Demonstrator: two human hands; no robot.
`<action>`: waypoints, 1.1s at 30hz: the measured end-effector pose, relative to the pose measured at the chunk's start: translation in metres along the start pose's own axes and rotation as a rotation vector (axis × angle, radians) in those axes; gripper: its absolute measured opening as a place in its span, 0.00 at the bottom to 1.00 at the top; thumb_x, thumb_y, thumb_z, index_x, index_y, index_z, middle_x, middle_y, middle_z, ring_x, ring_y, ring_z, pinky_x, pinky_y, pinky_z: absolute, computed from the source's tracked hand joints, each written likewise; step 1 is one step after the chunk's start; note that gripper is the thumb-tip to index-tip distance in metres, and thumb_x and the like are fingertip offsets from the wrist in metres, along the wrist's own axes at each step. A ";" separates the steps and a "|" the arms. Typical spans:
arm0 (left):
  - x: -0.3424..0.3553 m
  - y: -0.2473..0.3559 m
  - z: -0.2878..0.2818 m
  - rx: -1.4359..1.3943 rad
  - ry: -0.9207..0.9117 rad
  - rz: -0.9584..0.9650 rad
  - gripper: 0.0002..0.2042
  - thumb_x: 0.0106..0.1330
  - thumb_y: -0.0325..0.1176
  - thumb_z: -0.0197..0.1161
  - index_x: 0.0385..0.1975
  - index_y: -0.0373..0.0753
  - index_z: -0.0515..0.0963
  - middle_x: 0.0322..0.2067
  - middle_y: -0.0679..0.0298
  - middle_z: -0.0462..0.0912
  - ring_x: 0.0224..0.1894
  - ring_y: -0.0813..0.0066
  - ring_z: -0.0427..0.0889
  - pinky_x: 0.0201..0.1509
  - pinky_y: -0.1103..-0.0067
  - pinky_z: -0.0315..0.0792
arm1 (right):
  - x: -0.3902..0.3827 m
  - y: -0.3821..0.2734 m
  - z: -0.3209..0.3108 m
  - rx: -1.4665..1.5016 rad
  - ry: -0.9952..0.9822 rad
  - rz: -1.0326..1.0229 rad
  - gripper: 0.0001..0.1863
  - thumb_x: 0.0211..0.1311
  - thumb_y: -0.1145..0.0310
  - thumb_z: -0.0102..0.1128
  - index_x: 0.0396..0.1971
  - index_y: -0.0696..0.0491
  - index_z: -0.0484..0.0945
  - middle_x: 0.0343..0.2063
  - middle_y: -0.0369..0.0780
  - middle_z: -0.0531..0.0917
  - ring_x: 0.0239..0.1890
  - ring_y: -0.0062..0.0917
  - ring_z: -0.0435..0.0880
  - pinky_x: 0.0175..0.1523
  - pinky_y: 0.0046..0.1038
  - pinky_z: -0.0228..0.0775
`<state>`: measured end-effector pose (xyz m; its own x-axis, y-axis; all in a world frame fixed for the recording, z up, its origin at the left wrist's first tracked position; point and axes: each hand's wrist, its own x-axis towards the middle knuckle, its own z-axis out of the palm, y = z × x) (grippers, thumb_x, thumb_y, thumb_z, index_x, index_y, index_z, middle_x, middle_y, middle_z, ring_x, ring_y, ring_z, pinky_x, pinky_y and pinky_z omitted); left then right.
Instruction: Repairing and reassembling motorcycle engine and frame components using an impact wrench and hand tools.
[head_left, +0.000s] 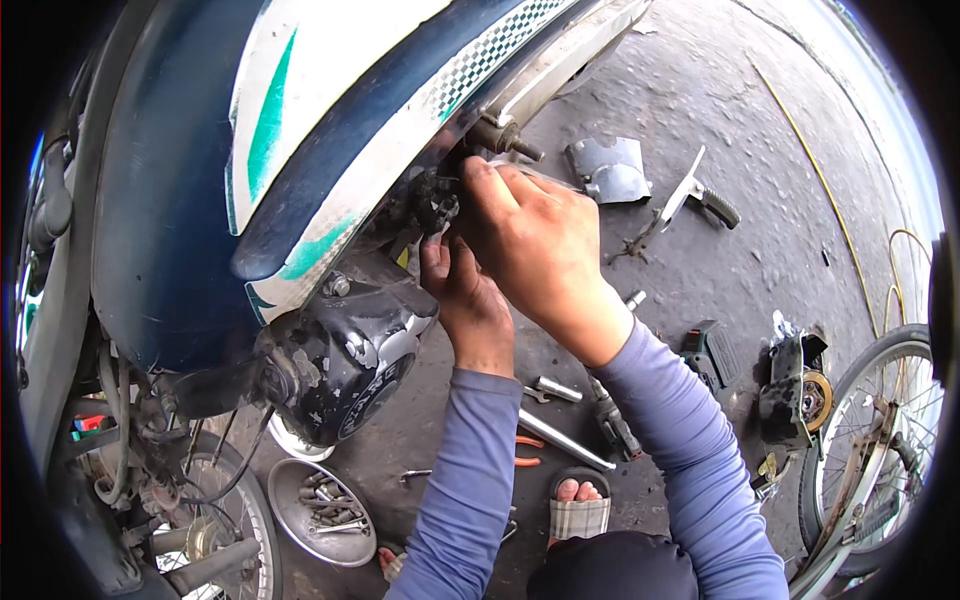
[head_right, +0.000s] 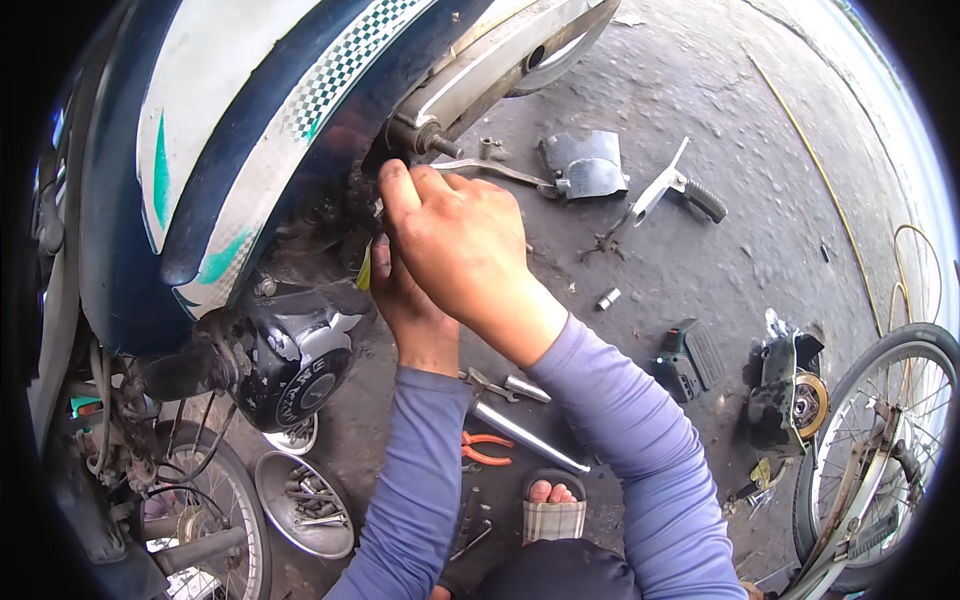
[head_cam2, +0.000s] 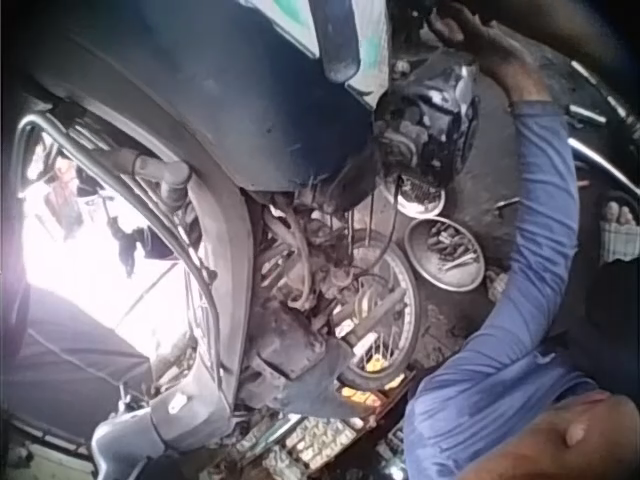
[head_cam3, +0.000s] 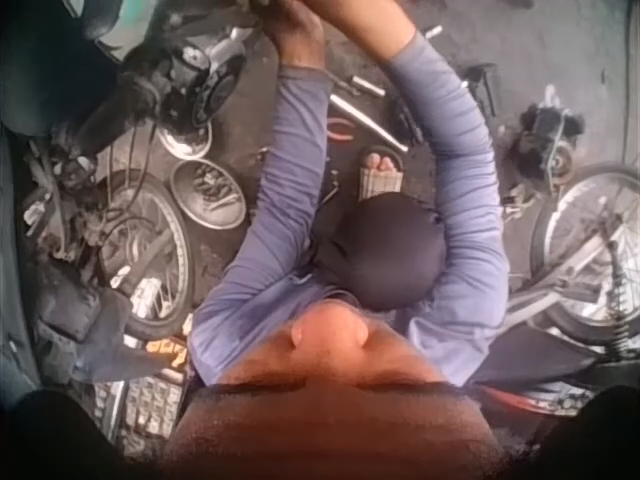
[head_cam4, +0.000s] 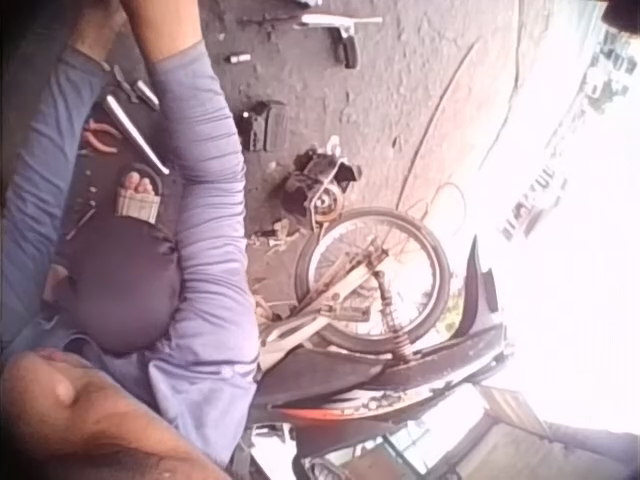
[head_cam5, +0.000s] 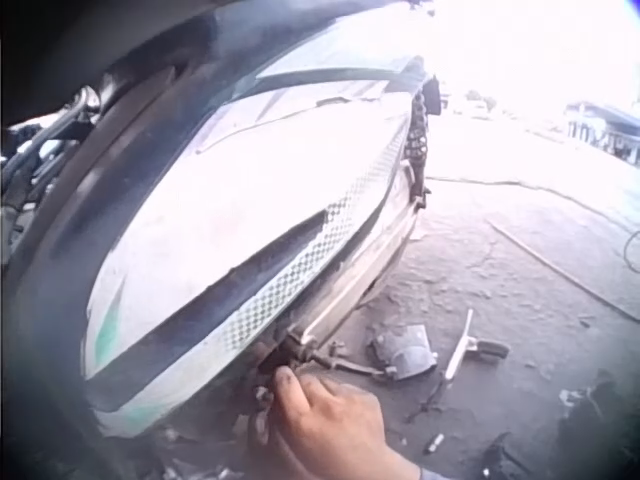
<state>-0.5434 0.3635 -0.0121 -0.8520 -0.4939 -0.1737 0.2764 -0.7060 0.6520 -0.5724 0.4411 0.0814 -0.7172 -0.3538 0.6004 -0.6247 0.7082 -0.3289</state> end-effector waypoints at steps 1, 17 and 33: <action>-0.004 0.003 0.011 -0.008 -0.001 -0.012 0.12 0.68 0.37 0.60 0.46 0.40 0.71 0.44 0.62 0.76 0.44 0.74 0.77 0.47 0.79 0.71 | -0.006 0.005 -0.005 -0.012 -0.006 0.003 0.18 0.47 0.69 0.60 0.42 0.52 0.74 0.24 0.39 0.77 0.26 0.33 0.82 0.30 0.33 0.73; -0.010 -0.021 -0.015 0.085 0.003 -0.207 0.15 0.61 0.43 0.67 0.40 0.41 0.74 0.33 0.68 0.77 0.31 0.80 0.76 0.34 0.79 0.72 | -0.152 0.109 0.021 0.534 -0.272 0.938 0.15 0.60 0.69 0.57 0.44 0.61 0.77 0.20 0.39 0.80 0.22 0.20 0.78 0.29 0.27 0.70; -0.050 -0.062 -0.102 0.210 -0.189 -0.634 0.07 0.62 0.27 0.59 0.39 0.34 0.77 0.26 0.64 0.76 0.28 0.73 0.76 0.33 0.73 0.72 | -0.198 0.126 0.019 0.087 -0.515 0.524 0.18 0.54 0.72 0.63 0.47 0.54 0.78 0.42 0.45 0.80 0.40 0.37 0.82 0.44 0.33 0.76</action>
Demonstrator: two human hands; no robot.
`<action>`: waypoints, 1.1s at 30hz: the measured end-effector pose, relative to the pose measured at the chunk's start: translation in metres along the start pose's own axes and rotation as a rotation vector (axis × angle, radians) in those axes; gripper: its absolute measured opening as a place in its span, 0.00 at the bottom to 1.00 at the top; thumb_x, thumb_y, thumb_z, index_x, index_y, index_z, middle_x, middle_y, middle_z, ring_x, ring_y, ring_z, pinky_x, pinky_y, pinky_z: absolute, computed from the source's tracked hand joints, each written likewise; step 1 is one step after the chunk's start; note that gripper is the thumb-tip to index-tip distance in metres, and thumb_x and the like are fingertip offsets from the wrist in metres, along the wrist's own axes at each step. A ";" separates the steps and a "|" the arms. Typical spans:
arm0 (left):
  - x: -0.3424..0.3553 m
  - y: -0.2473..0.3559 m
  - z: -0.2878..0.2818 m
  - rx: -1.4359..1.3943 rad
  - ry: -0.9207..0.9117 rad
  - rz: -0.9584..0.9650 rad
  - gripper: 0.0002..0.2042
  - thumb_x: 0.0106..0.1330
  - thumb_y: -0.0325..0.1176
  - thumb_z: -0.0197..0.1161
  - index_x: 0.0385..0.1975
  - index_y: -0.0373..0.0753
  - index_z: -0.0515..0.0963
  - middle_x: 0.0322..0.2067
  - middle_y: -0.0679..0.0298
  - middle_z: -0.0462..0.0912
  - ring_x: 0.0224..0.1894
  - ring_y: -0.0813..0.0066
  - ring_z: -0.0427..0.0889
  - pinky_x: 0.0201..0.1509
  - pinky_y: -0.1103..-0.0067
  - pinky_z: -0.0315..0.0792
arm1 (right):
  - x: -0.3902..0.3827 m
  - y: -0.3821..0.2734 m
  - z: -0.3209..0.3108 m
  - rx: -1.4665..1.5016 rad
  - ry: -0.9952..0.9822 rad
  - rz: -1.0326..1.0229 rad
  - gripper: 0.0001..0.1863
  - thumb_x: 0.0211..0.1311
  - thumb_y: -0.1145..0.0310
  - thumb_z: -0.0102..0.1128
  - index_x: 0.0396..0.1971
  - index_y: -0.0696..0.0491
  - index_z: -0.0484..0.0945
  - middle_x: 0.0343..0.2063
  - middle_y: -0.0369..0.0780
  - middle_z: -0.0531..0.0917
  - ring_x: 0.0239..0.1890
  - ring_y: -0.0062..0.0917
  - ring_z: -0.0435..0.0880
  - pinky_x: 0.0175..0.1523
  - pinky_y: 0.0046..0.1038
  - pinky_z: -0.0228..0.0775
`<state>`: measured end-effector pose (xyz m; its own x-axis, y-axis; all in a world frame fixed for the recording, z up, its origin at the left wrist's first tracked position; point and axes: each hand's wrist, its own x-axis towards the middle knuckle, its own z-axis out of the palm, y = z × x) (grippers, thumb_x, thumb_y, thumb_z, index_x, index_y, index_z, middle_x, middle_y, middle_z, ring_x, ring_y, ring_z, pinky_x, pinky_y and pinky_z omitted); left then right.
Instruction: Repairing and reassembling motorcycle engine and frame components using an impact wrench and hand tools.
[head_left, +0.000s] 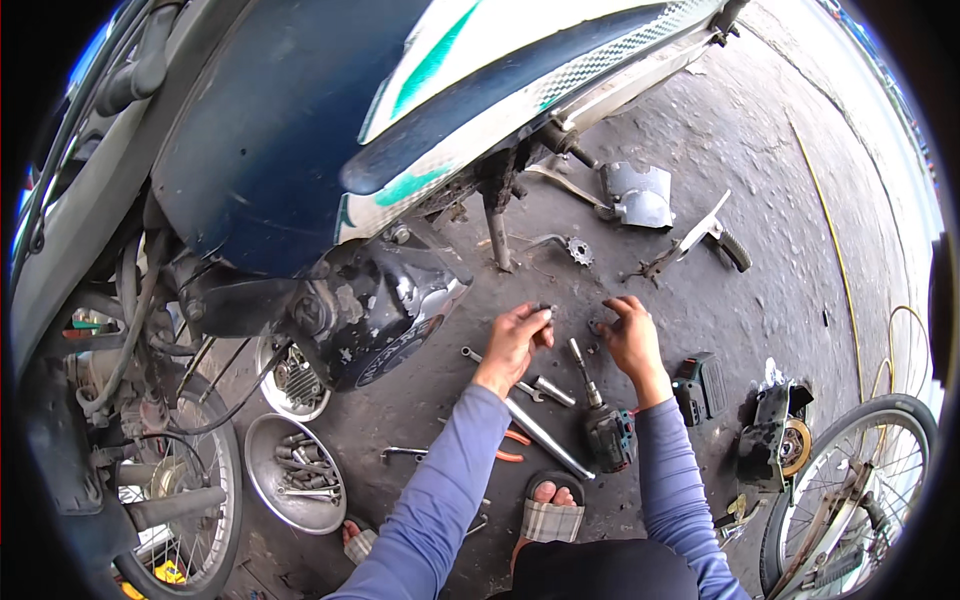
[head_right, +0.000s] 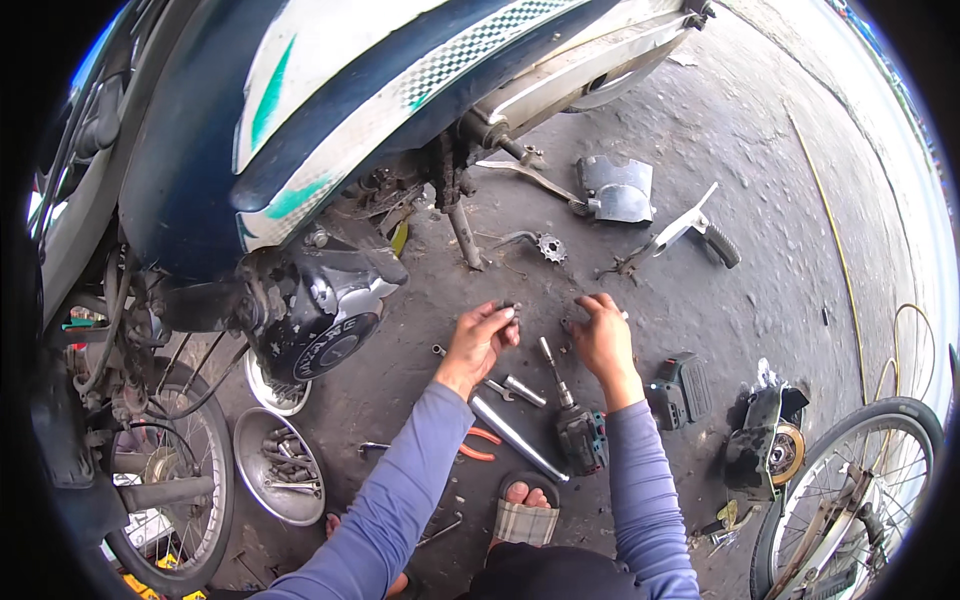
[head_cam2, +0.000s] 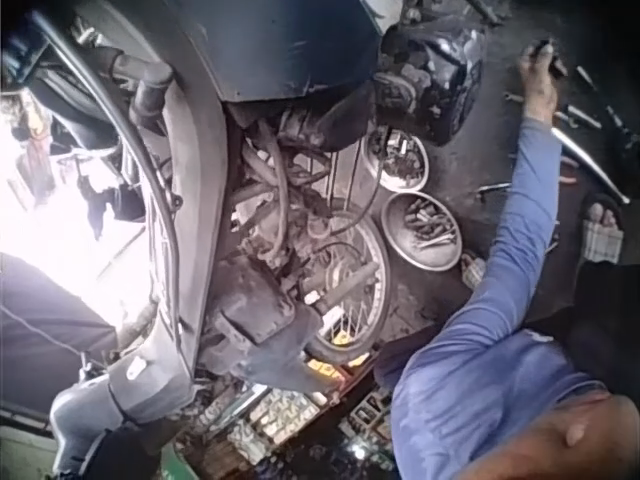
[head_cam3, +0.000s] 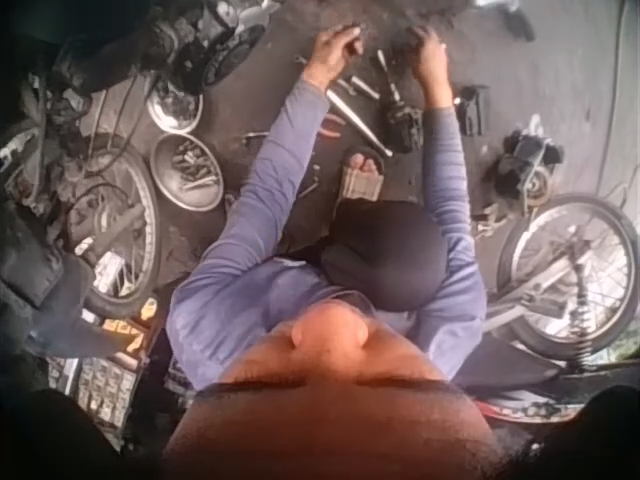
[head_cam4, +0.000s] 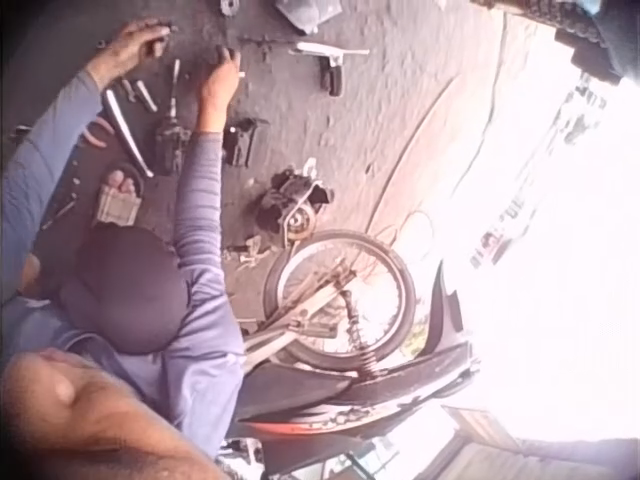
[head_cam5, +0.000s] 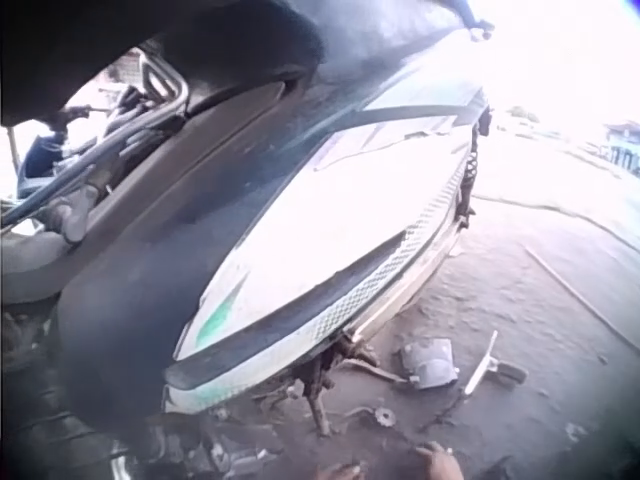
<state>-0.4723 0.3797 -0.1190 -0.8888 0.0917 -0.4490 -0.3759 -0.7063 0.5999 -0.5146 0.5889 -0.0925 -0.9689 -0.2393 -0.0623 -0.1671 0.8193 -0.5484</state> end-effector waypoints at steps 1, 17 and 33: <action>-0.017 0.005 -0.009 -0.158 -0.065 0.021 0.08 0.62 0.27 0.58 0.39 0.35 0.77 0.28 0.64 0.77 0.30 0.73 0.76 0.35 0.72 0.72 | 0.002 -0.022 0.000 -0.048 -0.107 0.010 0.18 0.49 0.71 0.66 0.43 0.54 0.79 0.46 0.47 0.76 0.46 0.44 0.78 0.50 0.39 0.72; -0.127 0.046 -0.070 -0.604 0.049 0.115 0.21 0.66 0.43 0.50 0.45 0.28 0.75 0.44 0.50 0.80 0.48 0.56 0.79 0.57 0.64 0.73 | -0.020 -0.171 -0.004 0.706 -0.435 -0.035 0.13 0.57 0.73 0.67 0.40 0.61 0.76 0.25 0.36 0.82 0.27 0.15 0.78 0.32 0.19 0.69; -0.209 0.187 -0.257 1.069 0.682 0.484 0.10 0.67 0.31 0.56 0.40 0.30 0.78 0.34 0.63 0.82 0.39 0.78 0.79 0.45 0.78 0.72 | -0.063 -0.075 -0.010 0.690 -0.079 0.180 0.11 0.59 0.68 0.65 0.33 0.62 0.78 0.27 0.35 0.81 0.26 0.17 0.79 0.32 0.21 0.70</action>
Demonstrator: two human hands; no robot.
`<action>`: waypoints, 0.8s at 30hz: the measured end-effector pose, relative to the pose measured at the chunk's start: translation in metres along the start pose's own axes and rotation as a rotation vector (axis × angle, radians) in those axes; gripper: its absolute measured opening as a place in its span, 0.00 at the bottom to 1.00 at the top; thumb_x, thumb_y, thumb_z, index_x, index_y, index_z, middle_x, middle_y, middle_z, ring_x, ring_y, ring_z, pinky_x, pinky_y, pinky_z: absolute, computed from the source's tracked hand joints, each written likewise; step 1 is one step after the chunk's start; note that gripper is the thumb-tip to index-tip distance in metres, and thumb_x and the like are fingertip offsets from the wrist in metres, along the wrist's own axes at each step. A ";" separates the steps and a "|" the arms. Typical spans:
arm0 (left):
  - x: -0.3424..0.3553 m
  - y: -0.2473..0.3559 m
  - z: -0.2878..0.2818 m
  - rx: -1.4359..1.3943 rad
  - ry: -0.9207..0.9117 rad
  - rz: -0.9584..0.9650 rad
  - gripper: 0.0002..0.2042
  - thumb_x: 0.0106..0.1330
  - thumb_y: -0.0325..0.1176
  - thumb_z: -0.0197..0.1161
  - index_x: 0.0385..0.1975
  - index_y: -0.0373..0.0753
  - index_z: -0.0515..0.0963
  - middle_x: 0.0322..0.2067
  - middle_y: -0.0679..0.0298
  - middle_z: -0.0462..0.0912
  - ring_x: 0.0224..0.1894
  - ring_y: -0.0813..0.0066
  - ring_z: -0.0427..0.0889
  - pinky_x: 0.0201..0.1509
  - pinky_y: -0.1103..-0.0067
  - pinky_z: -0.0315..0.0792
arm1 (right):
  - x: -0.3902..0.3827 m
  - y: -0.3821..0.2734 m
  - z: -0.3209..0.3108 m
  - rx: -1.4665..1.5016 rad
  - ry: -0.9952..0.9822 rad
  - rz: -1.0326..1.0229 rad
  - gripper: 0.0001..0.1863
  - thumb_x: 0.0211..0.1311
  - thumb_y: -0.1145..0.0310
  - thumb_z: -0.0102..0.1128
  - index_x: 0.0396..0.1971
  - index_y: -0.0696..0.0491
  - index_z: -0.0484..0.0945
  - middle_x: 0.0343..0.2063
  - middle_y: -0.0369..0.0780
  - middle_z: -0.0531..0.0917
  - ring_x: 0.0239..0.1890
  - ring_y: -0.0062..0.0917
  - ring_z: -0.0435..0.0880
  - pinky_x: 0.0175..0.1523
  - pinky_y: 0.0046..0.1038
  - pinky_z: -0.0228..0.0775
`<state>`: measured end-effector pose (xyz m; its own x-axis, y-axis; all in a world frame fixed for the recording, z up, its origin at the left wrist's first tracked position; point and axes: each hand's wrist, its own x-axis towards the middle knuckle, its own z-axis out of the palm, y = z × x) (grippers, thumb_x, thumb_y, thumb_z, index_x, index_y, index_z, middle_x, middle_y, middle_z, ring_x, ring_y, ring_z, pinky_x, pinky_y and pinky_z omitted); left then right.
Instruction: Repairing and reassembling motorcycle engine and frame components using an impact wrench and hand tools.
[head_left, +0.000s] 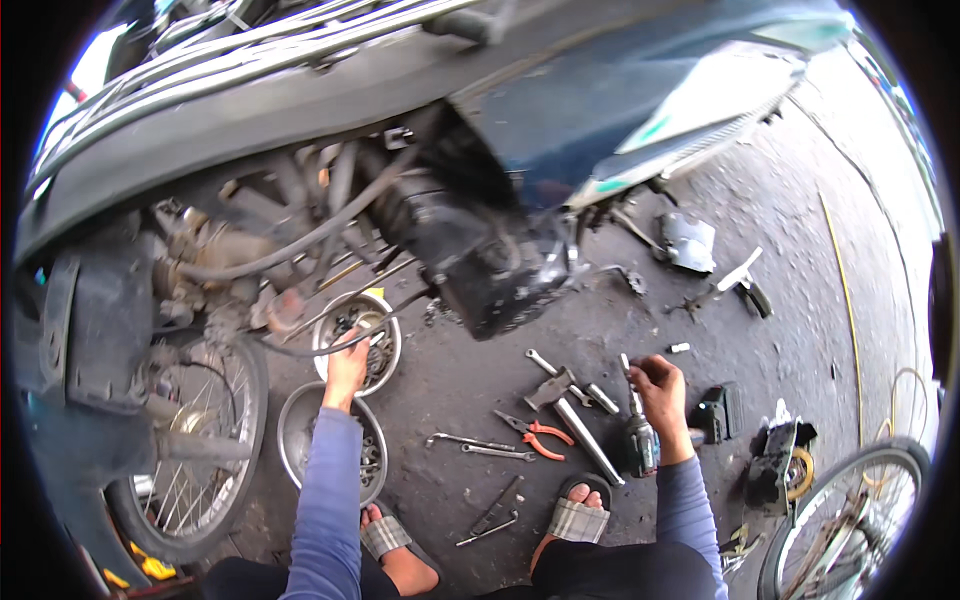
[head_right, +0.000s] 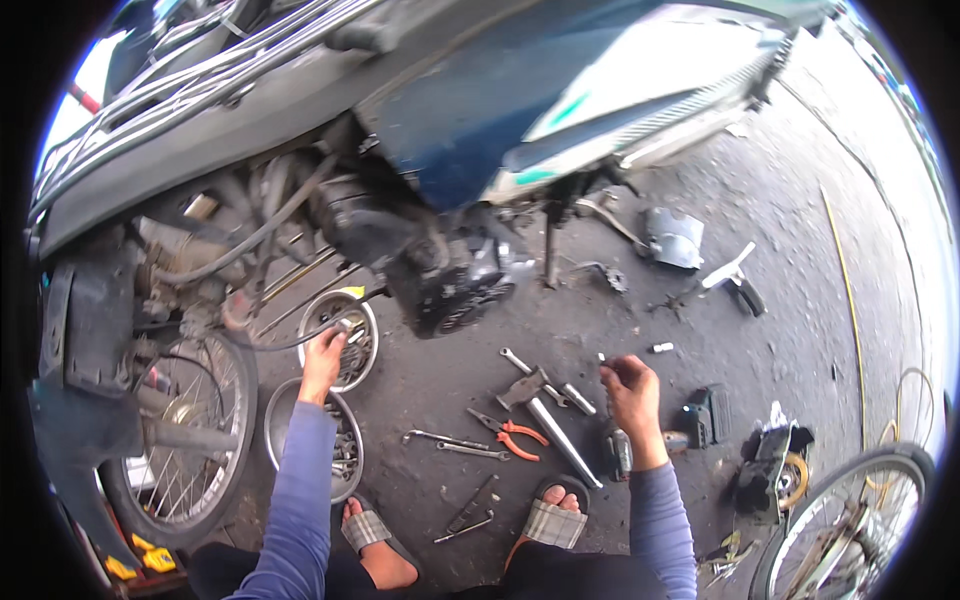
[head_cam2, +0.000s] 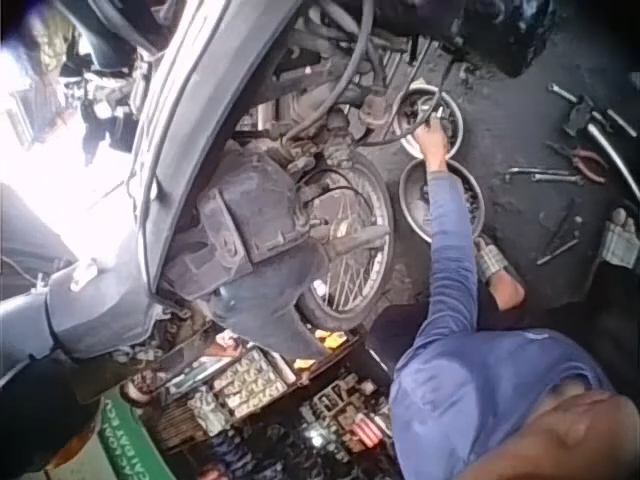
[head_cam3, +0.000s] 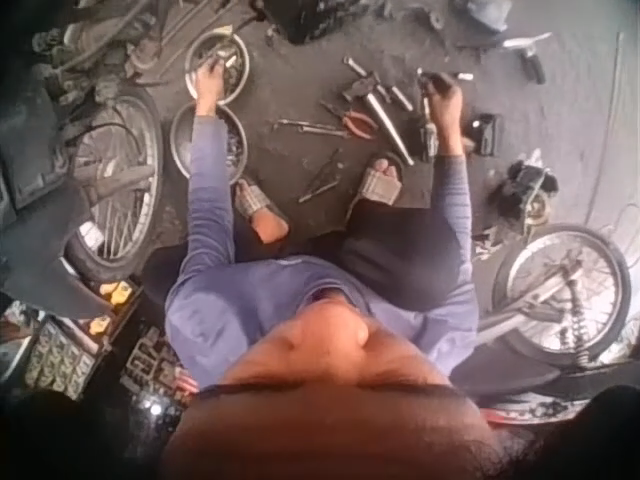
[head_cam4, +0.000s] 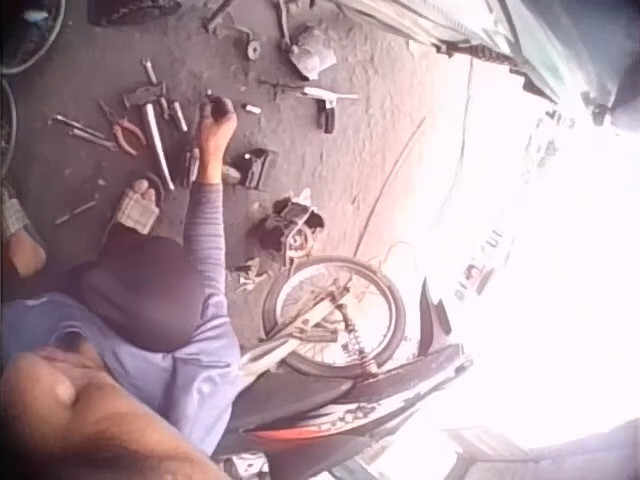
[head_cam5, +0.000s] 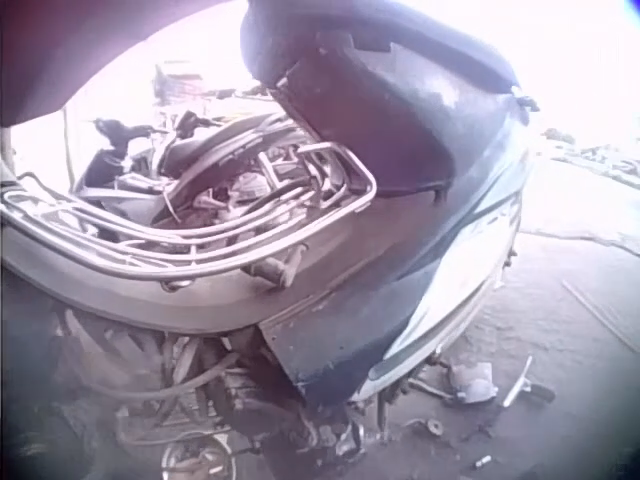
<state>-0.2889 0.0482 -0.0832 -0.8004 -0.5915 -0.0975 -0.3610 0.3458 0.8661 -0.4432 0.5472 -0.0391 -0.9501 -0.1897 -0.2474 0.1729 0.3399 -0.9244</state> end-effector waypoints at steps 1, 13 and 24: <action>-0.015 0.025 0.014 -0.049 -0.007 0.000 0.08 0.67 0.29 0.57 0.40 0.31 0.78 0.35 0.64 0.82 0.40 0.81 0.78 0.47 0.79 0.71 | 0.005 0.000 -0.005 -0.073 0.009 -0.019 0.11 0.58 0.69 0.66 0.31 0.62 0.78 0.26 0.34 0.81 0.26 0.16 0.78 0.31 0.21 0.70; -0.135 0.197 0.142 -0.589 -0.235 -0.021 0.07 0.67 0.29 0.57 0.37 0.31 0.78 0.35 0.58 0.83 0.36 0.72 0.83 0.42 0.77 0.78 | 0.123 -0.163 0.041 -0.408 0.334 -0.361 0.19 0.51 0.53 0.68 0.24 0.55 0.77 0.23 0.46 0.81 0.30 0.43 0.81 0.34 0.40 0.70; -0.145 0.145 0.165 -0.463 -0.480 -0.282 0.11 0.69 0.33 0.56 0.39 0.29 0.79 0.38 0.57 0.83 0.37 0.73 0.83 0.44 0.79 0.77 | -0.002 0.032 -0.080 -0.743 -0.206 -0.064 0.15 0.51 0.61 0.67 0.31 0.57 0.78 0.31 0.48 0.80 0.40 0.43 0.80 0.43 0.41 0.71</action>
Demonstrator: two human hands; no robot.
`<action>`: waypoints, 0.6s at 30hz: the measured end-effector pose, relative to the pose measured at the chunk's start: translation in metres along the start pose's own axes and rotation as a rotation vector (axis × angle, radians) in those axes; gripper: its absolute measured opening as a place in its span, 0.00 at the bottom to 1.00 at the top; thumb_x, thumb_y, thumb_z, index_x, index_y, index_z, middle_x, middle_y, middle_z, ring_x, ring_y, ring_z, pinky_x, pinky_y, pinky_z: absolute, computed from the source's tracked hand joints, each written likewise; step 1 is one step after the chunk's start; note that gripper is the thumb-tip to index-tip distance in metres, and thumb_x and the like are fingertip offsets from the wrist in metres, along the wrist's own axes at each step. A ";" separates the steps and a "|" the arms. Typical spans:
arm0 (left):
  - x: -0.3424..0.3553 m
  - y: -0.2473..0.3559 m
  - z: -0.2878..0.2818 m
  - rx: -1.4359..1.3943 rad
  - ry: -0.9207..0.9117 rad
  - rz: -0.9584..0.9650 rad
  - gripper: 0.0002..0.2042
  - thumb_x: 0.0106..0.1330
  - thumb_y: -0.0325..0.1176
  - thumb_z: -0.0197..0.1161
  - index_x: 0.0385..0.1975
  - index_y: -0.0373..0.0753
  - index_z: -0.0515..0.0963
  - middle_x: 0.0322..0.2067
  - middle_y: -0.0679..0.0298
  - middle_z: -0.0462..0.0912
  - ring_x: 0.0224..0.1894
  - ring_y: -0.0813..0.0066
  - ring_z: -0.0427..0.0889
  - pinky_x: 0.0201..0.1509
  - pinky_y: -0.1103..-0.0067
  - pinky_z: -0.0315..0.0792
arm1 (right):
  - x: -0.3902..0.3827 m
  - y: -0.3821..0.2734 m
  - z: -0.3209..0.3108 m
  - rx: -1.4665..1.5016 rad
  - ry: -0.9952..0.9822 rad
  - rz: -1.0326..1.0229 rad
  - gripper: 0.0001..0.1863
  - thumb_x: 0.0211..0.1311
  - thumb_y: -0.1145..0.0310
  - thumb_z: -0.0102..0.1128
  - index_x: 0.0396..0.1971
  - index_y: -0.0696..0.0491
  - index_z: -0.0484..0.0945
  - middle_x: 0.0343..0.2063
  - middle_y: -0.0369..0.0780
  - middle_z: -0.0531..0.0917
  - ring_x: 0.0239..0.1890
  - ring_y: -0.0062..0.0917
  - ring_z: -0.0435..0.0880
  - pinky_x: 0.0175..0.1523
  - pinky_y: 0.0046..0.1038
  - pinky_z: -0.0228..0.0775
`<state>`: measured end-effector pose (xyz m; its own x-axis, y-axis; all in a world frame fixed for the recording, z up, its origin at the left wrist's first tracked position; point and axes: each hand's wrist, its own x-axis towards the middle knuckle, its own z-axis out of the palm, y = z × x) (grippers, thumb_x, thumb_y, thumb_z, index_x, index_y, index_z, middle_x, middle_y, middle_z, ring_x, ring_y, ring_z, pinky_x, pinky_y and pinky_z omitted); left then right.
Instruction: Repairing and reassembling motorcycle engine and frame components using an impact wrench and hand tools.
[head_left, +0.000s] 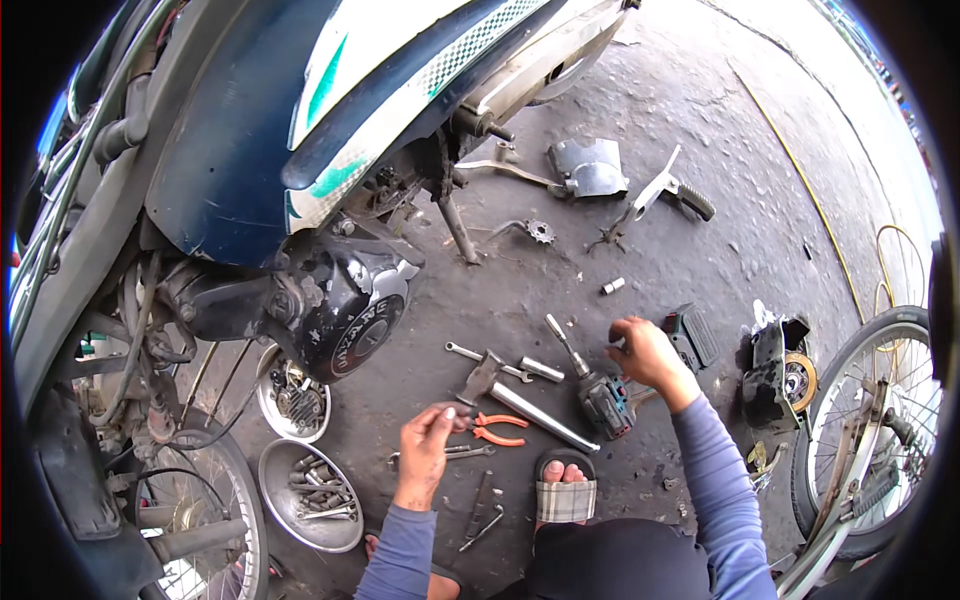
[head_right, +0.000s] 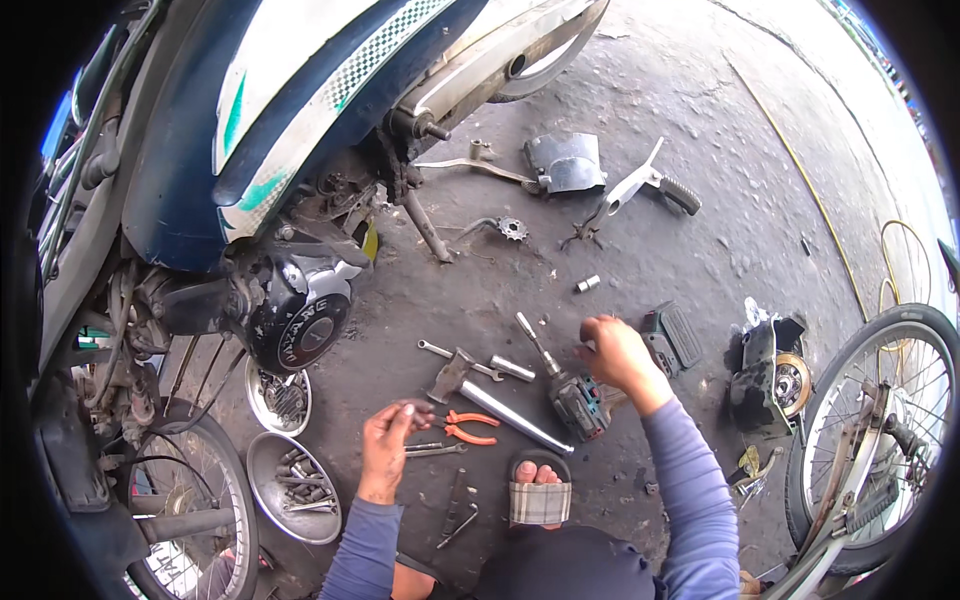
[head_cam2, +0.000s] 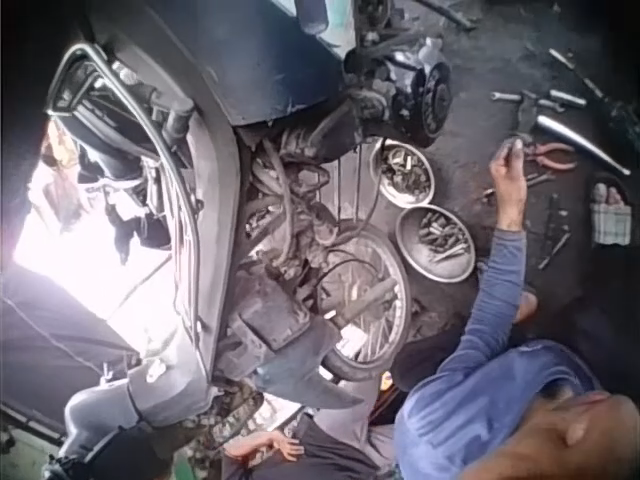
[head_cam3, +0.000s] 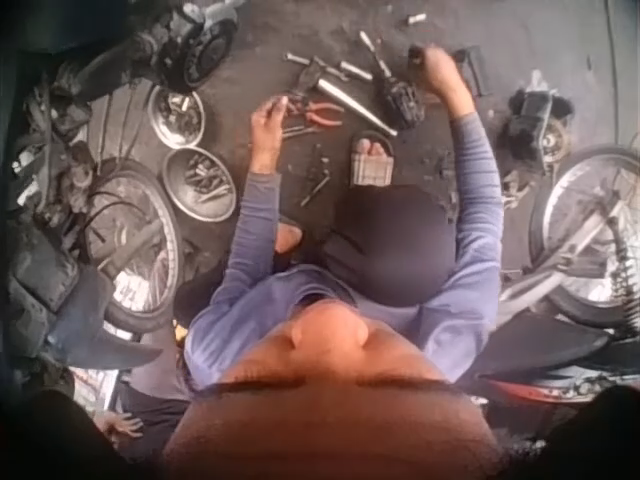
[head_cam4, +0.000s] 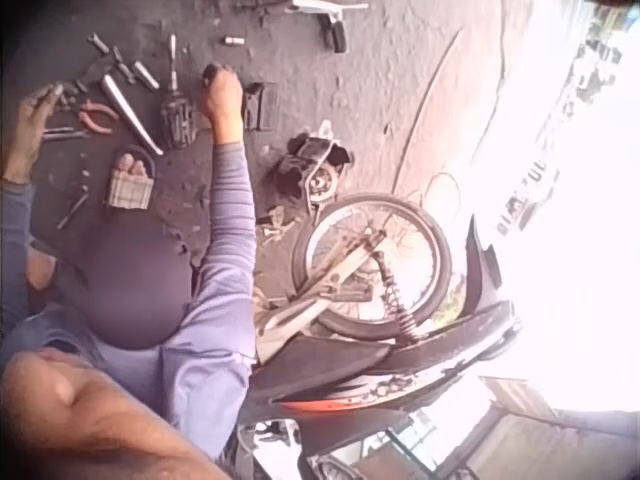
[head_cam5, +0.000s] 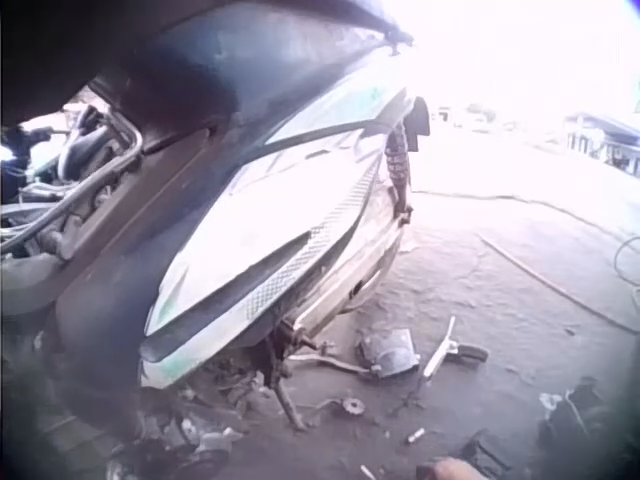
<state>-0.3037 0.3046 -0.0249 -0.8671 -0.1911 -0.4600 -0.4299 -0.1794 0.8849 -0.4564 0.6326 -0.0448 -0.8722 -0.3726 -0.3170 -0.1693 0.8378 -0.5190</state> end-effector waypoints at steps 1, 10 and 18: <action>0.008 -0.002 0.018 -0.039 -0.074 -0.056 0.13 0.70 0.33 0.55 0.40 0.28 0.78 0.37 0.56 0.83 0.38 0.70 0.84 0.47 0.76 0.78 | -0.016 0.002 -0.003 -0.008 -0.079 -0.042 0.14 0.50 0.65 0.66 0.35 0.57 0.78 0.33 0.48 0.80 0.43 0.44 0.80 0.45 0.41 0.72; 0.128 -0.042 0.186 -0.499 -0.077 -0.325 0.10 0.69 0.41 0.57 0.35 0.42 0.71 0.27 0.69 0.71 0.23 0.81 0.69 0.27 0.81 0.65 | -0.034 -0.003 -0.020 -0.234 -0.603 -0.167 0.29 0.38 0.69 0.68 0.44 0.58 0.68 0.38 0.49 0.80 0.44 0.46 0.80 0.47 0.40 0.73; 0.083 0.000 0.143 -1.031 -0.334 -0.268 0.11 0.74 0.40 0.49 0.38 0.38 0.71 0.28 0.66 0.72 0.27 0.75 0.73 0.35 0.75 0.73 | -0.080 -0.021 -0.026 -0.165 -0.063 -0.435 0.23 0.43 0.73 0.60 0.44 0.59 0.72 0.26 0.43 0.75 0.31 0.39 0.78 0.37 0.37 0.70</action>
<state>-0.4118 0.4266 -0.0530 -0.8685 0.2148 -0.4468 -0.3328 -0.9206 0.2043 -0.3952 0.6550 0.0116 -0.6752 -0.7226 -0.1479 -0.5882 0.6485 -0.4833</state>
